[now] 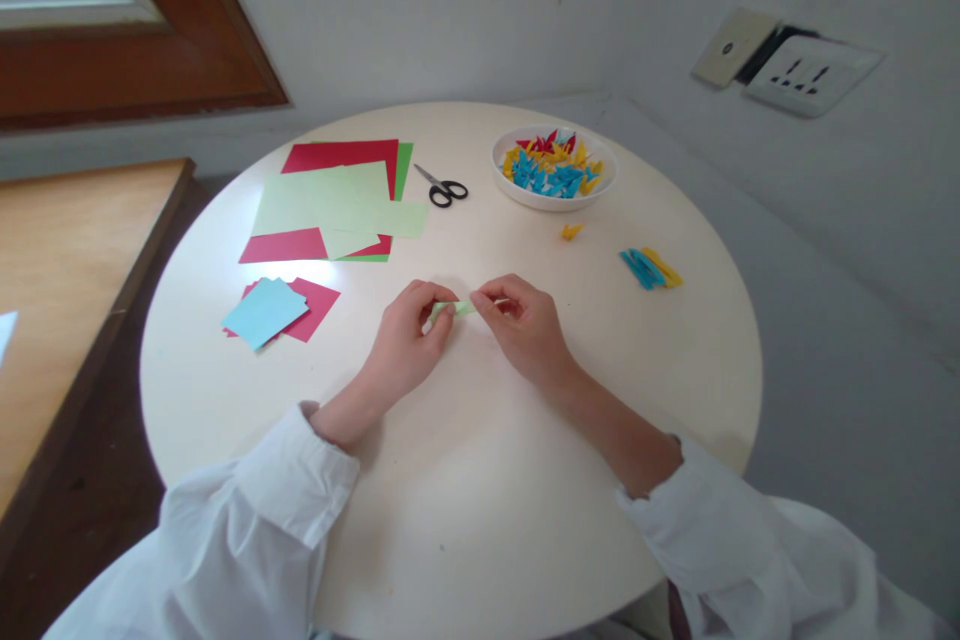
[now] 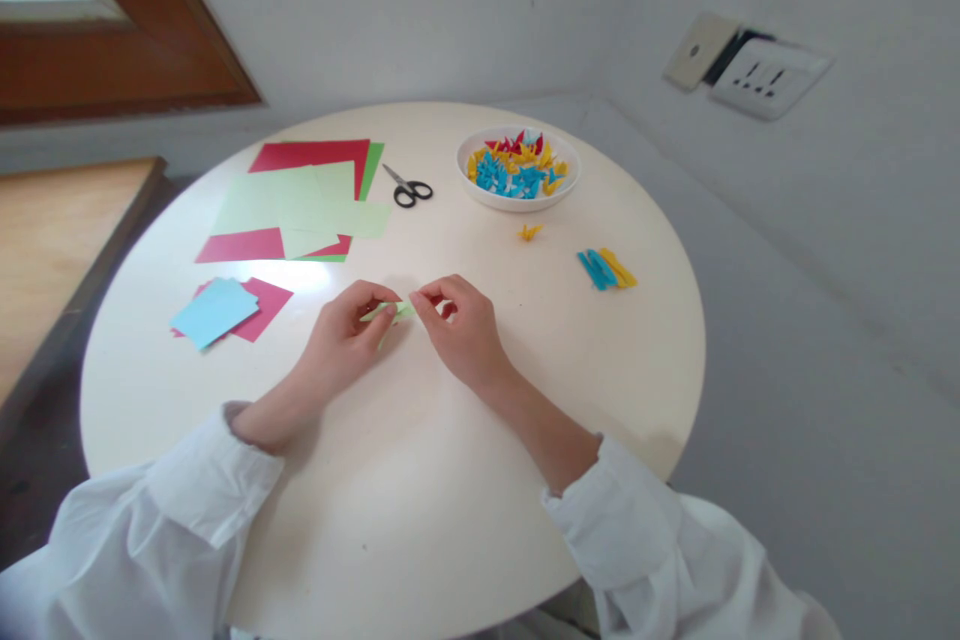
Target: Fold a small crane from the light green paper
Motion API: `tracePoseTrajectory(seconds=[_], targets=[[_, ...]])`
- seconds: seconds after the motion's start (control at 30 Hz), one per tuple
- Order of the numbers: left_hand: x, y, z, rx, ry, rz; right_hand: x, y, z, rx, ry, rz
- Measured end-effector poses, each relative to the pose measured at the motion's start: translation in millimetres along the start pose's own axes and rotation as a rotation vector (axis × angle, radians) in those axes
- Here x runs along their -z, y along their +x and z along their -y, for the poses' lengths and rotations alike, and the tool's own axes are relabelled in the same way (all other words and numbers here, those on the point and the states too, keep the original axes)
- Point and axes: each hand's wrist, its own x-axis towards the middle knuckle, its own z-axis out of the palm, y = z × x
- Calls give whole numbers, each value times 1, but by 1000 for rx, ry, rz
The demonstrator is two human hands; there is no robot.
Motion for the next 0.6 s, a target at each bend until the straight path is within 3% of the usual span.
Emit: tracePoseTrajectory(seconds=[0.6], targets=[[-2, -1, 1, -13, -16, -21, -2, 1, -5, 84, -61, 33]])
